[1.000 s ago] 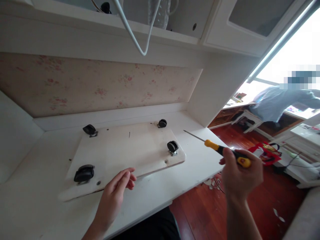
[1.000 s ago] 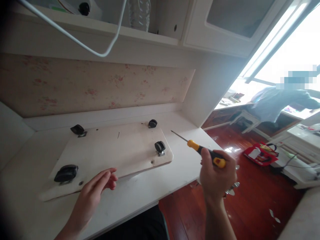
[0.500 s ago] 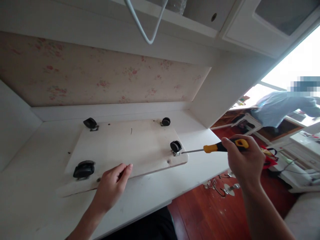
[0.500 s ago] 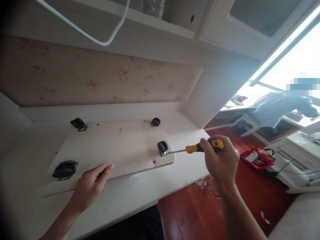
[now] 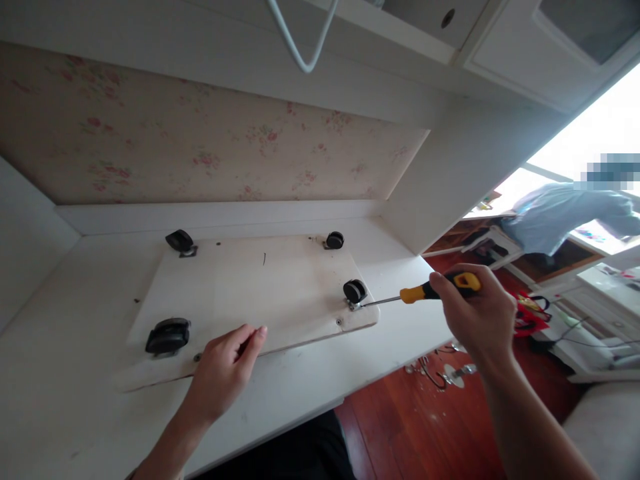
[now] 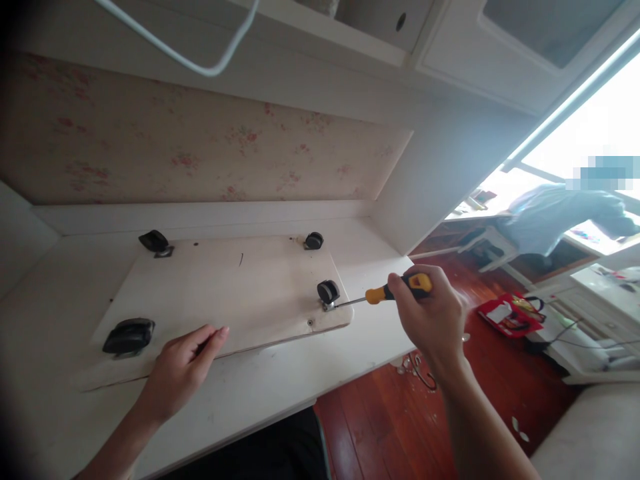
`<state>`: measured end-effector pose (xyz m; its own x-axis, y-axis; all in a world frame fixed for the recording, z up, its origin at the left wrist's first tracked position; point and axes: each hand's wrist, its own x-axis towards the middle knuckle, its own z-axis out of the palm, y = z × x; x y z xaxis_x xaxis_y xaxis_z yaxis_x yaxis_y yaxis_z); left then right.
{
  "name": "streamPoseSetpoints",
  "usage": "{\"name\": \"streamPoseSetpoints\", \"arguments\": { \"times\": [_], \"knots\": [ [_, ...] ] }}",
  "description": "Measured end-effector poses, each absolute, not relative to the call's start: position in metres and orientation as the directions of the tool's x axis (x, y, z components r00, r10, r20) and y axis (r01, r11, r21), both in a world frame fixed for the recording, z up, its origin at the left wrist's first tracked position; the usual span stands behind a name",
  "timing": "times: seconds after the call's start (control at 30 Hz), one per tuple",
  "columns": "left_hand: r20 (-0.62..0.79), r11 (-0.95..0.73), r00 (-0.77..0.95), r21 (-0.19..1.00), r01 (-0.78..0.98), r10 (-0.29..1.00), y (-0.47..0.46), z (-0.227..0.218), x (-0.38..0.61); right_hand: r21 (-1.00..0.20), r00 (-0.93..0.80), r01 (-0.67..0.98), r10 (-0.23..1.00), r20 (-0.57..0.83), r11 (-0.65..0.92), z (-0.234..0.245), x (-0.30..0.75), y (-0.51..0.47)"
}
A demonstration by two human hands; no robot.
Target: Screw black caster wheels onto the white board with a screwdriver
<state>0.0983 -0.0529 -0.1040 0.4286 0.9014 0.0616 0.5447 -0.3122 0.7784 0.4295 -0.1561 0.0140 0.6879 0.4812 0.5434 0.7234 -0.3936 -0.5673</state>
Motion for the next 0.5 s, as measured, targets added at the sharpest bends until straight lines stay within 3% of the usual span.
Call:
{"name": "streamPoseSetpoints", "arguments": {
  "times": [0.13,0.27,0.4,0.5],
  "knots": [
    [0.066,-0.322,0.437,0.773,0.546,0.897,-0.053,-0.103,0.097,-0.495,0.620,0.781,0.564,0.546,-0.381,0.020,0.428,-0.153],
    [0.064,-0.327,0.436,0.760,0.561,0.898,-0.053,-0.103,0.097,-0.394,0.475,0.868,0.739,0.478,-0.302,0.031,0.426,-0.147],
    [0.056,-0.324,0.438,0.756,0.569,0.897,-0.053,-0.103,0.099,-0.093,0.216,0.976,0.898,0.383,-0.195,0.049,0.421,-0.140],
    [0.059,-0.329,0.444,0.760,0.561,0.894,-0.054,-0.102,0.099,0.076,0.083,0.992,0.976,0.203,-0.100,0.067,0.412,-0.133]
  ]
}}
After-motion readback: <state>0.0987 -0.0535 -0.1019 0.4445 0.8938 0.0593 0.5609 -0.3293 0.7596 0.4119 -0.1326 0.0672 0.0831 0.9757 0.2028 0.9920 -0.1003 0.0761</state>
